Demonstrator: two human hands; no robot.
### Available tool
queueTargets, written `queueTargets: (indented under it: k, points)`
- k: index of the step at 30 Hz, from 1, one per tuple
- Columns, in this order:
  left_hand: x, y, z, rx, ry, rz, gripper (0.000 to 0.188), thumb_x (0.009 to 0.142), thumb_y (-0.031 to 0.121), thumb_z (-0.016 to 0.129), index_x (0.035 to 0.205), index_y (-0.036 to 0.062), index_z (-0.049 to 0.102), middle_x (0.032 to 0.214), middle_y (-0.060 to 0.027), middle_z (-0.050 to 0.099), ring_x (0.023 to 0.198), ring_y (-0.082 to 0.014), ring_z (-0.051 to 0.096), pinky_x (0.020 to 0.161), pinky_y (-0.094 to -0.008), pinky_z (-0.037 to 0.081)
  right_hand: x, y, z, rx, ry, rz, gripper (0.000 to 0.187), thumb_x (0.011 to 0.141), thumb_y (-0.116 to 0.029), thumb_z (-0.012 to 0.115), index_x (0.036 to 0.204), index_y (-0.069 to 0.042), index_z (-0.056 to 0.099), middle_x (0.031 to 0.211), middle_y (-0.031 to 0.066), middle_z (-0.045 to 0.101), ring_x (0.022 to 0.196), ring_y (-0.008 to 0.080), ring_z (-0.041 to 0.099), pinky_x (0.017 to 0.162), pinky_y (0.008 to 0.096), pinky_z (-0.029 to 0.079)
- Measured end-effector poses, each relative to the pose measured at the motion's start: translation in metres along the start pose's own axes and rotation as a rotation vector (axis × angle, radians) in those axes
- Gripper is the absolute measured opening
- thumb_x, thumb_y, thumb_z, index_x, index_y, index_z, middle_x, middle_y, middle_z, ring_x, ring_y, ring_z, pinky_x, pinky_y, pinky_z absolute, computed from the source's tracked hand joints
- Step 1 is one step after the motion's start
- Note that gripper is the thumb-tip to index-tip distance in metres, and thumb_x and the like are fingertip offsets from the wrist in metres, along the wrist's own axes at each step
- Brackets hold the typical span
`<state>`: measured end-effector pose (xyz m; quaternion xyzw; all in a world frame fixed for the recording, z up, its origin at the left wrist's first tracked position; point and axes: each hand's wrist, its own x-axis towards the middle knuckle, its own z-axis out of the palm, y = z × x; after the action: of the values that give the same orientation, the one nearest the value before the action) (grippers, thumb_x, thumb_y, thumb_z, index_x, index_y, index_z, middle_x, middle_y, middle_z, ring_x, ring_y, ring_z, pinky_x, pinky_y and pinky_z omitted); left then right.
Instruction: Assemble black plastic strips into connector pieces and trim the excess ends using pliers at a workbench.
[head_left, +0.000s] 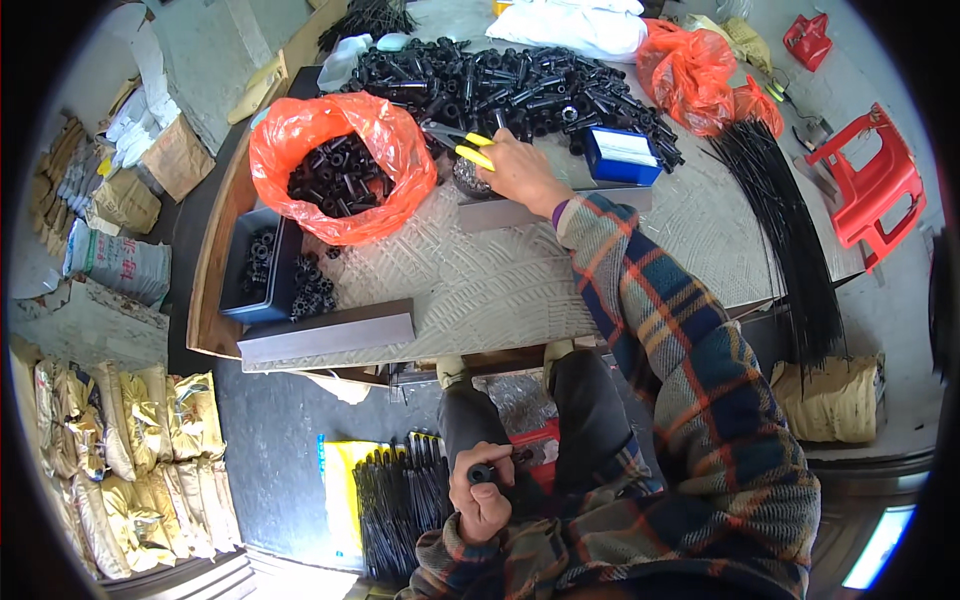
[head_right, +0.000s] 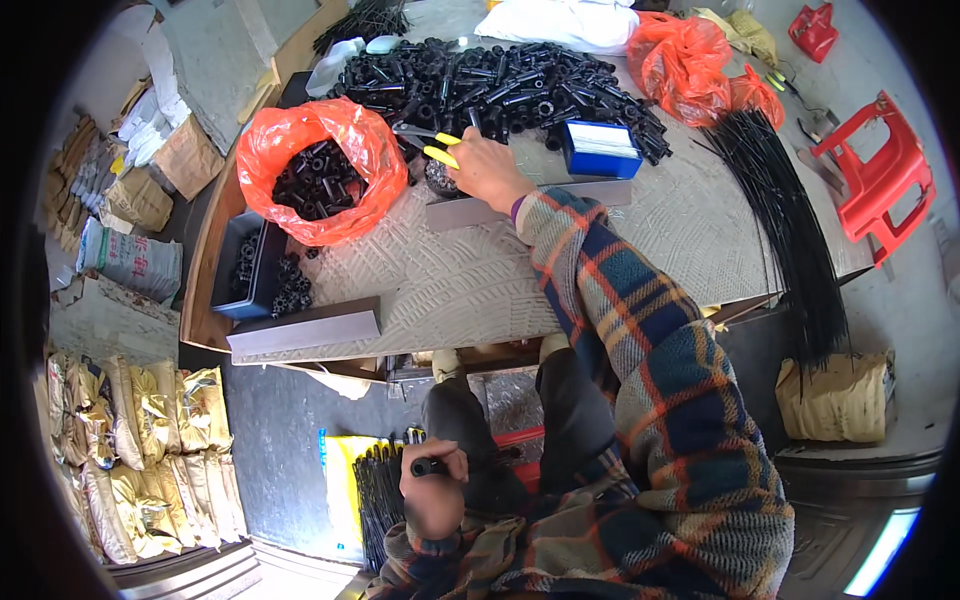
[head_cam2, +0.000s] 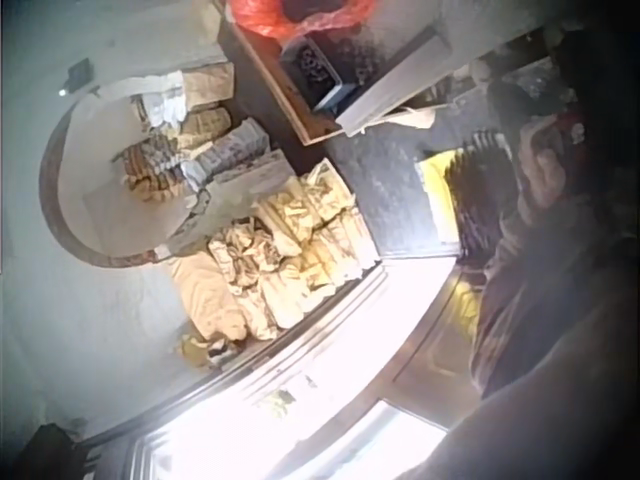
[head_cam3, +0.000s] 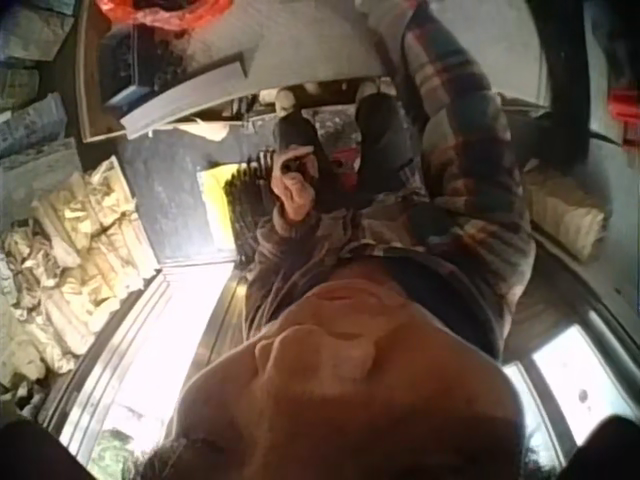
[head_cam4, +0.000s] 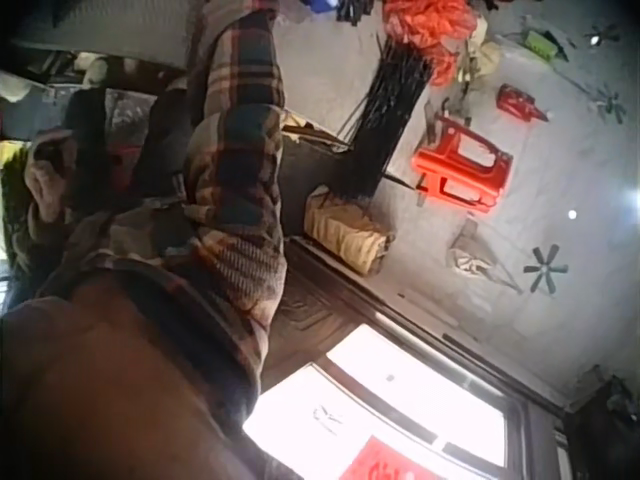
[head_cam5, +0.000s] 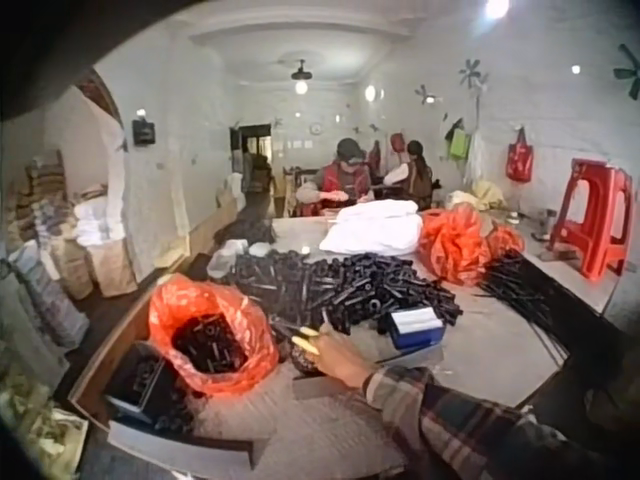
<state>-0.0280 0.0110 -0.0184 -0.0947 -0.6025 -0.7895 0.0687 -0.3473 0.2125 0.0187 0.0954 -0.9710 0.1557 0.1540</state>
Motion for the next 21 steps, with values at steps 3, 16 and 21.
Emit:
queueTargets:
  k: [3,16,21]
  points:
    - [0.0004,0.0020,0.0003,0.000,0.001,-0.002,0.060,0.087,0.054,0.041,0.096,-0.0054,0.047,0.062,-0.0067,0.042,0.052,-0.0132,0.042,0.048,-0.0247,0.035,0.0001,0.0033,-0.0023,0.008,0.030,0.020,0.027,0.077,-0.025,0.062,0.096,-0.006,0.061,0.100,0.0131,0.052,0.086,0.0328,0.057,0.072,0.0434,0.045]
    - [0.0059,0.0056,0.0016,0.012,0.012,0.007,0.058,0.089,0.051,0.037,0.095,-0.0056,0.047,0.062,-0.0073,0.042,0.051,-0.0135,0.042,0.047,-0.0242,0.035,0.0033,0.0061,-0.0008,0.045,0.031,-0.024,0.027,0.078,-0.027,0.063,0.095,-0.007,0.062,0.101,0.0116,0.052,0.086,0.0323,0.057,0.072,0.0422,0.045]
    - [0.0067,0.0051,0.0003,0.007,0.020,0.008,0.058,0.089,0.051,0.038,0.095,-0.0060,0.047,0.062,-0.0075,0.042,0.051,-0.0137,0.042,0.047,-0.0246,0.035,0.0056,0.0055,0.0026,0.032,0.000,0.002,0.027,0.077,-0.027,0.063,0.094,-0.006,0.063,0.099,0.0115,0.053,0.087,0.0315,0.057,0.072,0.0416,0.045]
